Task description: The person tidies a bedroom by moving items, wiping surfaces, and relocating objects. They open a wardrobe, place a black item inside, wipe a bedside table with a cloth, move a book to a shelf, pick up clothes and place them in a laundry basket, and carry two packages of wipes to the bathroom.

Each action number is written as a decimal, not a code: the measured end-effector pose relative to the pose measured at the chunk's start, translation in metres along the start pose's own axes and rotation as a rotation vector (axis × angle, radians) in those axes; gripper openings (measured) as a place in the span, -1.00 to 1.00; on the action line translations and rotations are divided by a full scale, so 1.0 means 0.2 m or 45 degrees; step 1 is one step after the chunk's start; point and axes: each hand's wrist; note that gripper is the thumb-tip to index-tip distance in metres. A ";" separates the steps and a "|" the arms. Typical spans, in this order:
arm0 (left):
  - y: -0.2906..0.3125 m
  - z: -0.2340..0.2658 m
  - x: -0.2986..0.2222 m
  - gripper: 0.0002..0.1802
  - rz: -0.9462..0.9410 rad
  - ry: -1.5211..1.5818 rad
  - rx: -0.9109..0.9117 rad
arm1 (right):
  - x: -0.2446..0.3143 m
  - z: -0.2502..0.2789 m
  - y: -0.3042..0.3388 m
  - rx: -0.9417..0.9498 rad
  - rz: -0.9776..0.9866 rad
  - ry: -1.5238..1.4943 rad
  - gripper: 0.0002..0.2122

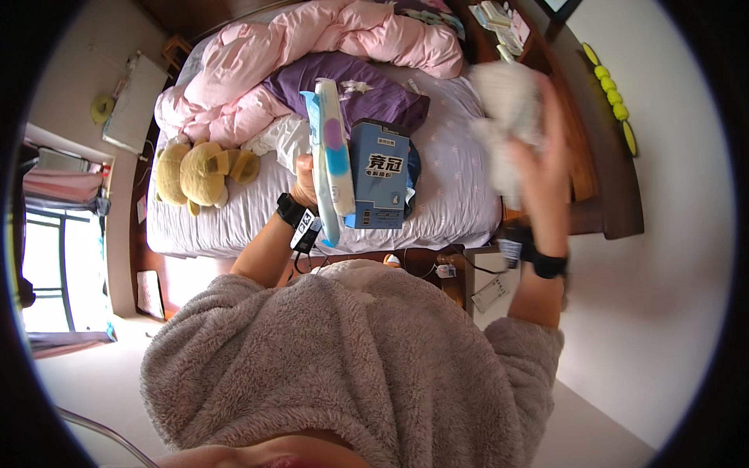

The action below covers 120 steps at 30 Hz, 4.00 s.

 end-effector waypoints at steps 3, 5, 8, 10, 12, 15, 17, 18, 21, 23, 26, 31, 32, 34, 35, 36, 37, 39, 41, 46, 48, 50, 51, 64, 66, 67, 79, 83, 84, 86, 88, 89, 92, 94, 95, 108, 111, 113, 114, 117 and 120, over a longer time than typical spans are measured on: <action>0.01 -0.05 0.04 -0.32 0.015 0.033 0.026 | 0.29 -0.34 0.04 0.295 0.330 0.325 -0.39; 0.02 -0.07 0.05 -0.33 -0.002 -0.106 -0.059 | 0.34 -0.43 0.11 0.302 0.370 0.346 -0.34; 0.03 -0.09 0.02 -0.32 -0.153 -0.300 -0.258 | 0.30 -0.39 0.28 0.340 0.305 0.288 -0.35; 0.03 -0.08 -0.01 -0.31 -0.119 -0.283 -0.199 | 0.26 -0.33 0.44 0.524 0.302 0.278 -0.38; 0.03 -0.08 -0.03 -0.30 -0.163 -0.320 -0.231 | 0.28 -0.21 0.54 0.738 0.262 0.214 -0.41; 0.01 -0.07 -0.01 -0.30 -0.184 -0.300 -0.085 | 0.38 -0.04 0.48 0.825 0.197 0.063 -0.44; -0.02 -0.07 0.04 -0.30 -0.120 -0.241 -0.081 | 0.45 0.01 0.33 0.494 0.297 -0.099 -0.46; -0.04 -0.08 0.06 -0.30 -0.109 -0.217 -0.020 | 0.46 -0.04 0.27 0.286 0.314 0.135 -0.46; -0.08 -0.10 0.11 -0.34 -0.058 -0.275 -0.133 | 0.43 -0.23 0.18 -0.003 0.497 0.494 -0.44; -0.08 -0.13 0.12 -0.34 -0.076 -0.301 -0.165 | 0.37 -0.31 0.27 0.143 0.539 0.483 -0.46; -0.06 -0.20 0.11 -0.35 -0.163 -0.396 -0.195 | 0.27 -0.20 0.49 0.444 0.333 0.259 -0.46; -0.06 -0.32 0.19 -0.35 -0.033 -0.572 -0.408 | 0.09 -0.09 0.69 -0.053 -0.512 -0.292 -0.86; -0.07 -0.34 0.23 -0.37 -0.007 -0.523 -0.466 | 0.06 -0.12 0.69 0.032 -0.427 -0.178 -0.88; -0.10 -0.37 0.29 -0.43 0.074 -0.435 -0.440 | 0.00 -0.18 0.70 0.103 -0.525 -0.320 -0.73; -0.10 -0.39 0.32 -0.45 0.052 -0.482 -0.423 | -0.01 -0.21 0.71 0.180 -0.444 -0.350 -0.67; -0.11 -0.39 0.35 -0.45 0.071 -0.453 -0.503 | -0.03 -0.22 0.72 0.187 -0.390 -0.283 -0.57; -0.11 -0.40 0.38 -0.45 0.057 -0.411 -0.520 | -0.04 -0.24 0.73 0.168 -0.391 -0.263 -0.57; -0.09 -0.40 0.42 -0.45 0.051 -0.337 -0.516 | -0.04 -0.23 0.76 0.143 -0.349 -0.264 -0.56; -0.07 -0.40 0.45 -0.45 0.033 -0.306 -0.516 | -0.04 -0.20 0.78 0.251 -0.368 -0.250 -0.55; -0.03 -0.37 0.48 -0.45 0.063 -0.302 -0.494 | -0.01 -0.13 0.78 0.355 -0.324 -0.203 -0.55; -0.02 -0.37 0.47 -0.47 0.028 -0.377 -0.575 | 0.02 -0.09 0.77 0.309 -0.416 -0.291 -0.56; -0.02 -0.36 0.44 -0.49 0.056 -0.381 -0.596 | 0.04 -0.01 0.74 0.159 -0.299 -0.259 -0.57; -0.02 -0.37 0.42 -0.49 0.076 -0.402 -0.609 | 0.05 0.03 0.72 0.066 -0.244 -0.243 -0.58; 0.18 -0.50 0.43 -0.55 -0.121 -0.573 -0.897 | -0.99 1.31 0.11 0.200 -0.336 1.043 -0.41; 0.30 -0.51 0.42 -0.56 -0.189 -0.571 -0.868 | -0.97 1.20 0.22 0.181 -0.558 1.560 -0.49; 0.37 -0.52 0.42 -0.55 -0.295 -0.644 -0.958 | -0.91 1.05 0.25 0.005 -0.442 1.758 -0.52; 1.89 -0.77 0.32 -0.47 -0.768 -0.617 -1.132 | 0.75 -1.65 1.12 1.602 -0.603 -1.242 -0.52; 2.63 -0.86 0.29 -0.47 -1.037 -0.511 -1.296 | 1.21 -2.26 1.51 1.895 -0.833 -1.213 -0.53; 2.78 -0.89 0.29 -0.46 -1.135 -0.485 -1.344 | 1.31 -2.38 1.61 1.964 -0.933 -1.262 -0.54; 3.04 -0.92 0.26 -0.45 -1.211 -0.418 -1.346 | 1.48 -2.60 1.75 2.049 -1.187 -1.209 -0.57; 3.29 -0.94 0.17 -0.44 -1.288 -0.367 -1.374 | 1.66 -2.86 1.83 2.203 -1.202 -1.351 -0.58; 3.47 -0.96 0.07 -0.44 -1.300 -0.357 -1.373 | 1.75 -3.03 1.87 2.200 -1.263 -1.295 -0.59; 3.92 -0.95 -0.21 -0.43 -1.371 -0.315 -1.424 | 1.97 -3.54 1.98 2.242 -1.295 -1.328 -0.62; 3.95 -0.85 -0.28 -0.42 -1.431 -0.344 -1.494 | 1.99 -3.68 1.99 2.225 -1.302 -1.303 -0.63; 3.98 -0.81 -0.32 -0.42 -1.445 -0.371 -1.540 | 2.00 -3.76 1.99 2.215 -1.261 -1.314 -0.63; 5.66 -0.77 -1.76 -0.53 -1.801 -0.407 -1.766 | 3.13 -5.97 2.08 2.435 -0.870 -1.160 -0.58; 6.14 -0.72 -2.15 -0.53 -1.796 -0.432 -1.731 | 3.38 -6.52 2.07 2.276 -0.515 -1.065 -0.47; 6.43 -0.62 -2.40 -0.54 -1.859 -0.505 -1.584 | 3.47 -6.89 2.02 2.218 -0.297 -1.065 -0.40; 6.57 -0.56 -2.52 -0.53 -1.834 -0.578 -1.673 | 3.49 -7.05 2.01 2.170 -0.114 -1.100 -0.40; 6.79 -0.41 -2.69 -0.52 -1.679 -0.411 -1.934 | 3.47 -7.30 2.12 2.375 -0.221 -0.847 -0.48; 7.18 -0.33 -3.27 -0.54 -1.554 -0.560 -1.755 | 3.61 -7.78 2.08 2.333 -0.500 -0.917 -0.62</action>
Point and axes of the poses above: each hand's wrist, its own y-axis away from the middle knuckle, its own z-axis out of the back of the hand, x = y × z, and after that the axes turned 2 degrees about y, right-handed
